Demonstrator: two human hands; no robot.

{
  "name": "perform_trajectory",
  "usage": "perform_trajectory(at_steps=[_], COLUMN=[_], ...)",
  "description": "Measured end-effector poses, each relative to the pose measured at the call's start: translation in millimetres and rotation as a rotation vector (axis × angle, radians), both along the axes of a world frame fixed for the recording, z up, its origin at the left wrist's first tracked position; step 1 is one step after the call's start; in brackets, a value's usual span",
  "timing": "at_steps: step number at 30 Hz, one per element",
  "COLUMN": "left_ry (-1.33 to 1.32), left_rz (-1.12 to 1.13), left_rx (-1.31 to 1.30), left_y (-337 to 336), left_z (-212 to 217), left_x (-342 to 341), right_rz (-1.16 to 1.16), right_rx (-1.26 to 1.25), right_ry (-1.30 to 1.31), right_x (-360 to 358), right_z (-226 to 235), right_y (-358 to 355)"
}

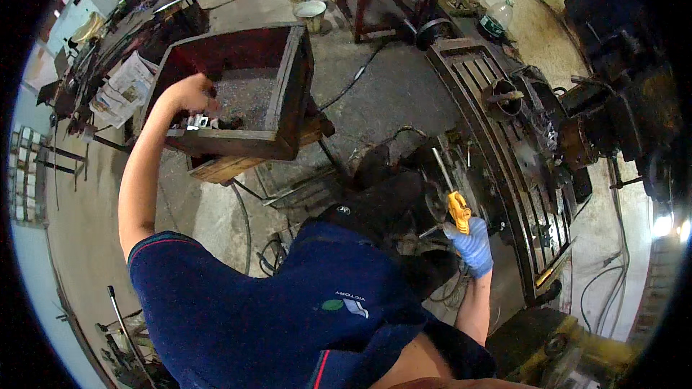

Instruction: The person picks up metal blocks from a container and places them onto the bed of a milling machine. They use an air nozzle to blow debris off the machine and the parts.

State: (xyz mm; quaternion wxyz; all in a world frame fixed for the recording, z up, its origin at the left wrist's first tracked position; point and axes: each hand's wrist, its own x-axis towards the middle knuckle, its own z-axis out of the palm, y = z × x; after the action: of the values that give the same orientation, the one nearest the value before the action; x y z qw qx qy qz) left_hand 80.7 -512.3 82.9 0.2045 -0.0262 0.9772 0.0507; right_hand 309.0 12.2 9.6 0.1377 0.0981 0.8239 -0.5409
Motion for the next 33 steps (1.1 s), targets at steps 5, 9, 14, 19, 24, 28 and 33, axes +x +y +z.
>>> perform_trajectory(at_steps=[5,9,14,19,24,28,33], left_ry=[-0.096,-0.285,-0.064,-0.088,0.073,-0.051,-0.095], left_rz=[0.038,0.191,-0.079,0.11,-0.046,0.025,-0.034], left_rx=[-0.438,-0.164,-0.274,-0.361,-0.633,-0.583,-0.529], left_y=[-22,-76,-107,-84,-90,-85,-91], left_z=[-33,-71,-93,-52,-49,-40,-46], left_x=[-11,-33,-30,-17,-4,0,-8], right_rz=[0.021,0.024,0.017,-0.005,-0.002,-0.028,-0.035], right_rx=[0.096,0.097,0.035,0.113,0.052,0.056,0.086], right_ry=[0.163,0.184,0.176,0.116,0.097,0.199,0.147], right_x=[2,2,8,15,13,13,17], right_z=[-19,-17,-25,-35,-28,-27,-21], right_y=[11,9,14,27,28,21,24])
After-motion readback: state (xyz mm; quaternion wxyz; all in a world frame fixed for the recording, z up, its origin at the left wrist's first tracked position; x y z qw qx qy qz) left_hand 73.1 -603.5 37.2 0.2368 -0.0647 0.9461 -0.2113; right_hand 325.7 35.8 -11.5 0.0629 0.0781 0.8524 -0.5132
